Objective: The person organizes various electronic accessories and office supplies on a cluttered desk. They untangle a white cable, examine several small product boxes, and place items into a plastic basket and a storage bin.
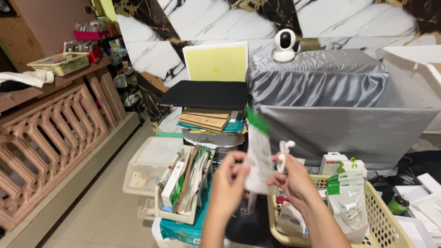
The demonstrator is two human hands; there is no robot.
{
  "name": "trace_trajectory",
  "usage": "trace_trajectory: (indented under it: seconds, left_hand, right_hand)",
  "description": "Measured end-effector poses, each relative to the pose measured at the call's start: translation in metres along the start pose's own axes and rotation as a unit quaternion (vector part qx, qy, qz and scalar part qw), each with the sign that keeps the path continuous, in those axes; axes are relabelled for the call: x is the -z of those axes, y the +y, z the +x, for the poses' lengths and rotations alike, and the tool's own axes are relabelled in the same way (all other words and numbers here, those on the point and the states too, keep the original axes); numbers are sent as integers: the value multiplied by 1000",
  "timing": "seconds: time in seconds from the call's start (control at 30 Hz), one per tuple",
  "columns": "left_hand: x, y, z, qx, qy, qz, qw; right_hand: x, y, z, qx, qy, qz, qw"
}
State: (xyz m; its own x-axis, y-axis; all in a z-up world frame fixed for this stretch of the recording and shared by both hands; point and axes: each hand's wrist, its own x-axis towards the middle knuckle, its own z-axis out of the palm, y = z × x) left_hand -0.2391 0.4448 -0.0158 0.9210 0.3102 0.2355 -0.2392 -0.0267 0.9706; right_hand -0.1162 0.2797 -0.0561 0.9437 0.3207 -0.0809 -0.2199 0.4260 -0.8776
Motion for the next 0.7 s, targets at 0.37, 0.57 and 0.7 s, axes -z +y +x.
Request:
trace_trajectory:
  seconds: [0.37,0.57,0.7]
  left_hand:
    - [-28,-10,-3,-130,-66,-94,985]
    - [-22,9,-11,31,-80,165,983]
    - [-27,-12,-6,15,-92,96,991]
  right_hand:
    - [69,-15,-11,203,-1,-495,845]
    - [58,-29,-38,266,-62,-580,767]
    - [53,-27,-38,394,-37,-565,724]
